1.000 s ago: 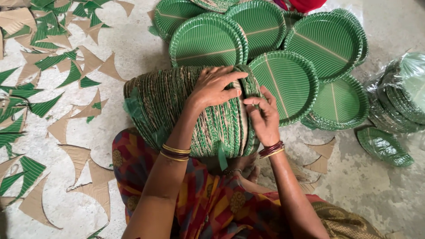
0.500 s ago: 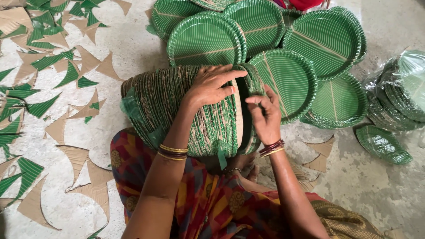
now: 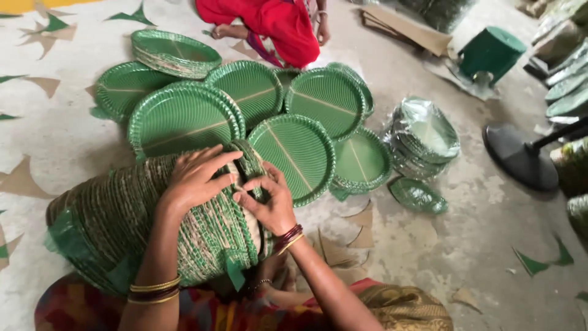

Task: The person sits on the floor holding a large stack of green disposable leaf plates and trims the excess edge material off each plate rim using a small blade, rotating the stack and working around the rims, with trimmed scraps scattered on the floor around them.

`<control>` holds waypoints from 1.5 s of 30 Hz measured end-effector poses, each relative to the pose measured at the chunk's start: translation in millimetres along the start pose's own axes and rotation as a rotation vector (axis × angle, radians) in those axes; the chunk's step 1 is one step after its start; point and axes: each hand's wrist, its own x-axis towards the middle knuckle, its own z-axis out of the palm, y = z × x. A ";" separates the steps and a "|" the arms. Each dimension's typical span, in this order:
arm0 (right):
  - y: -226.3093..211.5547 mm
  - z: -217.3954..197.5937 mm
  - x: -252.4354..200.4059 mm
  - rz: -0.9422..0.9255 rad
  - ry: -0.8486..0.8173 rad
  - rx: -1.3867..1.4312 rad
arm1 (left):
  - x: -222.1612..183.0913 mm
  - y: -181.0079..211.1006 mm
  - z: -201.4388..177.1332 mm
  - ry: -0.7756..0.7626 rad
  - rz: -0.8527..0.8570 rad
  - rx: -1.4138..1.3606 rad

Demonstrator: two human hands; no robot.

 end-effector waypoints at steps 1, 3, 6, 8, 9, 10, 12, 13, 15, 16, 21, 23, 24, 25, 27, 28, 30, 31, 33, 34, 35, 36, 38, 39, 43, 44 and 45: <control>3.3 0.7 1.3 0.008 -0.005 0.024 | -1.0 0.3 -1.6 -0.019 -0.029 -0.002; 11.5 4.9 -0.4 0.022 -0.036 0.059 | -7.4 0.0 -3.3 -0.037 -0.086 -0.005; 23.0 5.2 -2.1 -0.020 -0.069 0.062 | -9.6 3.4 -4.0 -0.015 -0.068 0.003; 21.3 1.2 -3.1 -0.022 -0.083 0.050 | -11.4 7.5 -7.2 -0.018 -0.062 -0.044; 23.1 1.0 -2.6 -0.016 -0.101 0.063 | -13.5 9.0 -10.2 -0.020 -0.085 -0.041; 25.3 -0.2 -2.1 -0.017 -0.061 0.120 | -14.8 10.8 -12.3 -0.043 -0.100 -0.033; 22.9 -1.7 -2.5 -0.013 -0.032 0.176 | -16.4 10.2 -12.2 -0.065 -0.123 -0.031; 18.1 -2.6 -3.3 -0.039 -0.023 0.096 | -16.7 8.3 -9.9 -0.051 -0.113 -0.030; 21.7 -8.3 -4.9 -0.064 -0.009 -0.002 | -12.0 9.4 -5.1 -0.038 -0.091 -0.041; 28.6 -8.4 -7.1 -0.062 -0.048 -0.045 | -12.0 10.1 -5.6 -0.034 -0.098 -0.038; 26.4 -8.7 -5.5 -0.097 -0.090 -0.075 | -9.0 7.4 -4.1 -0.032 -0.148 -0.037; 15.7 -4.8 -5.8 -0.044 -0.053 -0.069 | -11.7 2.5 -0.3 -0.008 -0.110 -0.065; 21.6 -4.8 -6.3 -0.033 -0.072 -0.053 | -11.2 4.1 -0.2 -0.015 -0.137 -0.062; 27.7 -3.8 -6.7 -0.066 -0.085 -0.024 | -10.7 4.7 -0.1 -0.007 -0.113 -0.063; 30.9 0.1 -8.3 -0.092 -0.126 0.028 | -13.5 4.6 -1.1 -0.001 -0.127 -0.058; 27.2 -0.9 -7.5 -0.092 -0.091 0.010 | -12.8 6.6 -2.7 -0.003 -0.127 -0.057; 21.7 -1.9 -6.2 -0.090 -0.067 0.001 | -12.7 8.5 -4.4 -0.005 -0.141 -0.053; 19.9 -2.0 -5.6 -0.089 -0.074 -0.050 | -13.0 8.6 -4.4 -0.005 -0.146 -0.065; 17.4 -4.1 -5.4 -0.085 -0.078 -0.104 | -11.4 9.8 -3.0 -0.009 -0.148 -0.079; 16.8 -4.5 -5.4 -0.104 -0.091 -0.122 | -10.6 9.9 -2.3 -0.007 -0.151 -0.083; 16.2 -5.1 -5.3 -0.123 -0.104 -0.140 | -9.6 10.2 -1.6 -0.005 -0.154 -0.087; 13.1 -4.9 -5.2 -0.122 -0.106 -0.139 | -9.3 10.6 -2.3 -0.005 -0.156 -0.087; 6.5 -3.6 -4.8 -0.122 -0.110 -0.141 | -9.9 10.8 -4.4 -0.012 -0.144 -0.069; 5.6 -3.6 -6.1 -0.123 -0.116 -0.138 | -10.3 10.8 -3.6 -0.009 -0.151 -0.069; 5.3 -0.6 -5.1 -0.112 -0.102 -0.102 | -11.5 9.1 -4.9 -0.004 -0.133 -0.050; 6.8 -0.9 -6.2 -0.111 -0.094 -0.109 | -11.5 9.8 -3.8 -0.007 -0.128 -0.050; 7.2 -0.6 -5.2 -0.113 -0.101 -0.107 | -10.4 8.6 -2.0 -0.004 -0.134 -0.050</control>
